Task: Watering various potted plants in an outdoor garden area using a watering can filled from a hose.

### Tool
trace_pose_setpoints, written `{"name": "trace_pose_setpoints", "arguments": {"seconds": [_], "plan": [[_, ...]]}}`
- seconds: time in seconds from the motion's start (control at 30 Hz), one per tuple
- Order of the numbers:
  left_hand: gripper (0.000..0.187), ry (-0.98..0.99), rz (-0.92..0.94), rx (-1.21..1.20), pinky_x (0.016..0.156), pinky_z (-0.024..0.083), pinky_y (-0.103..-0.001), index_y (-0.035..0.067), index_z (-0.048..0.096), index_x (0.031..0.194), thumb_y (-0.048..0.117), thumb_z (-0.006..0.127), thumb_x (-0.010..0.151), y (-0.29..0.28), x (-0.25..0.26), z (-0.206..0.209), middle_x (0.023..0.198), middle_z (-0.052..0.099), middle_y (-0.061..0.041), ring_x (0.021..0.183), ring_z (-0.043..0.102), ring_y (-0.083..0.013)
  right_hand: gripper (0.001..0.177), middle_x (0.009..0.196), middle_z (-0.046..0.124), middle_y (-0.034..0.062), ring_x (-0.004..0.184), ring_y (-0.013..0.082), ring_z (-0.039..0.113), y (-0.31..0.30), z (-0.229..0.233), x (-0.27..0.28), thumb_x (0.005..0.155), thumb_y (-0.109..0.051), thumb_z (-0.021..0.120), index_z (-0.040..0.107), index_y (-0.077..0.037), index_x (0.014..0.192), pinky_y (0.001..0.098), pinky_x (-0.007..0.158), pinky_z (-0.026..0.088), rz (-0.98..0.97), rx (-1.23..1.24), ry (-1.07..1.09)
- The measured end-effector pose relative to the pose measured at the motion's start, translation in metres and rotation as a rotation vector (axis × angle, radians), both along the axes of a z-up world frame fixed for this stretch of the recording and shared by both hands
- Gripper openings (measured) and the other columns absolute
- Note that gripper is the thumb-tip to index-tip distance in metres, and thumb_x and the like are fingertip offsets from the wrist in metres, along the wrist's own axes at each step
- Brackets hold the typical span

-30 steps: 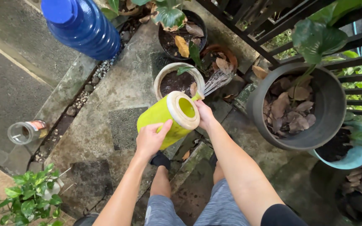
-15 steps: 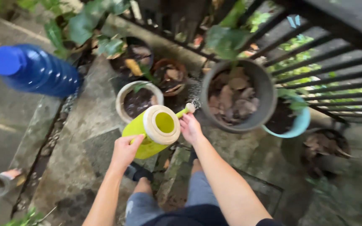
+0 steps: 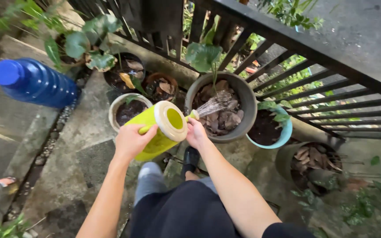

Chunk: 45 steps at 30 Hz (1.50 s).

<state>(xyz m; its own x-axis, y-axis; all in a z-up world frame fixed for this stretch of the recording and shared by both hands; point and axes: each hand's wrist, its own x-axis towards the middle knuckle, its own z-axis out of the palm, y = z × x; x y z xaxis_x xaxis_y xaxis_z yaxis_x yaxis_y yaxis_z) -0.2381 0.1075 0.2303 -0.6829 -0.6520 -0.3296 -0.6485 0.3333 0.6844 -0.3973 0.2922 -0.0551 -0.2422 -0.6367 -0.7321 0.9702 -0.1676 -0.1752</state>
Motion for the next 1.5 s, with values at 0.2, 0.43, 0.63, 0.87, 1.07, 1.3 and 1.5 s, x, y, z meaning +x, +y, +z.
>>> {"name": "trace_pose_setpoints", "arguments": {"seconds": [0.2, 0.43, 0.63, 0.87, 1.07, 1.3, 1.5], "plan": [[0.042, -0.064, -0.054, -0.065, 0.055, 0.051, -0.041, 0.013, 0.079, 0.077, 0.054, 0.073, 0.081, 0.002, -0.008, 0.010, 0.061, 0.068, -0.010, 0.056, 0.067, -0.0291, 0.042, 0.125, 0.065, 0.0183, 0.115, 0.0328, 0.064, -0.006, 0.022, -0.003, 0.105, -0.031, 0.045, 0.048, -0.004, 0.137, 0.0468, 0.104, 0.050, -0.026, 0.096, 0.018], [0.045, -0.135, -0.100, -0.121, 0.056, 0.051, -0.043, 0.015, 0.080, 0.077, 0.059, 0.070, 0.080, -0.008, 0.003, 0.022, 0.061, 0.069, -0.011, 0.058, 0.068, -0.0309, 0.040, 0.127, 0.067, 0.0156, 0.116, 0.0301, 0.065, -0.016, 0.032, 0.009, 0.107, -0.032, 0.044, 0.052, -0.004, 0.134, 0.0450, 0.105, 0.050, -0.007, 0.094, -0.042], [0.051, -0.177, -0.146, -0.224, 0.057, 0.051, -0.045, 0.012, 0.080, 0.074, 0.062, 0.070, 0.079, -0.021, 0.013, 0.028, 0.064, 0.068, -0.015, 0.060, 0.067, -0.0346, 0.042, 0.132, 0.066, 0.0168, 0.120, 0.0312, 0.064, -0.028, 0.018, 0.035, 0.107, -0.034, 0.041, 0.053, -0.003, 0.133, 0.0460, 0.108, 0.049, 0.021, 0.060, -0.057], [0.050, -0.111, -0.212, -0.278, 0.056, 0.051, -0.045, 0.012, 0.079, 0.074, 0.061, 0.071, 0.078, -0.038, 0.029, 0.039, 0.063, 0.068, -0.015, 0.059, 0.066, -0.0348, 0.043, 0.134, 0.064, 0.0178, 0.125, 0.0317, 0.061, -0.050, 0.043, 0.061, 0.109, -0.034, 0.041, 0.052, -0.002, 0.136, 0.0468, 0.110, 0.047, -0.028, 0.028, -0.064], [0.051, -0.102, -0.233, -0.258, 0.055, 0.050, -0.045, 0.011, 0.078, 0.072, 0.060, 0.070, 0.078, -0.046, 0.035, 0.048, 0.063, 0.067, -0.014, 0.058, 0.065, -0.0344, 0.043, 0.134, 0.066, 0.0195, 0.125, 0.0331, 0.062, -0.055, 0.059, 0.070, 0.108, -0.030, 0.039, 0.053, 0.000, 0.135, 0.0470, 0.111, 0.047, -0.060, -0.014, -0.090], [0.052, -0.147, -0.196, -0.292, 0.055, 0.050, -0.045, 0.011, 0.078, 0.073, 0.062, 0.071, 0.078, -0.045, 0.037, 0.061, 0.064, 0.067, -0.015, 0.059, 0.065, -0.0355, 0.042, 0.133, 0.066, 0.0189, 0.125, 0.0322, 0.062, -0.063, 0.075, 0.069, 0.107, -0.030, 0.040, 0.054, -0.001, 0.135, 0.0462, 0.111, 0.047, -0.010, -0.038, -0.082], [0.051, -0.143, -0.211, -0.343, 0.057, 0.051, -0.045, 0.012, 0.078, 0.074, 0.061, 0.070, 0.080, -0.032, 0.028, 0.070, 0.066, 0.067, -0.016, 0.061, 0.065, -0.0365, 0.044, 0.135, 0.065, 0.0181, 0.125, 0.0318, 0.061, -0.060, 0.079, 0.061, 0.107, -0.032, 0.040, 0.054, -0.001, 0.136, 0.0460, 0.111, 0.045, 0.064, -0.030, -0.065]]}}
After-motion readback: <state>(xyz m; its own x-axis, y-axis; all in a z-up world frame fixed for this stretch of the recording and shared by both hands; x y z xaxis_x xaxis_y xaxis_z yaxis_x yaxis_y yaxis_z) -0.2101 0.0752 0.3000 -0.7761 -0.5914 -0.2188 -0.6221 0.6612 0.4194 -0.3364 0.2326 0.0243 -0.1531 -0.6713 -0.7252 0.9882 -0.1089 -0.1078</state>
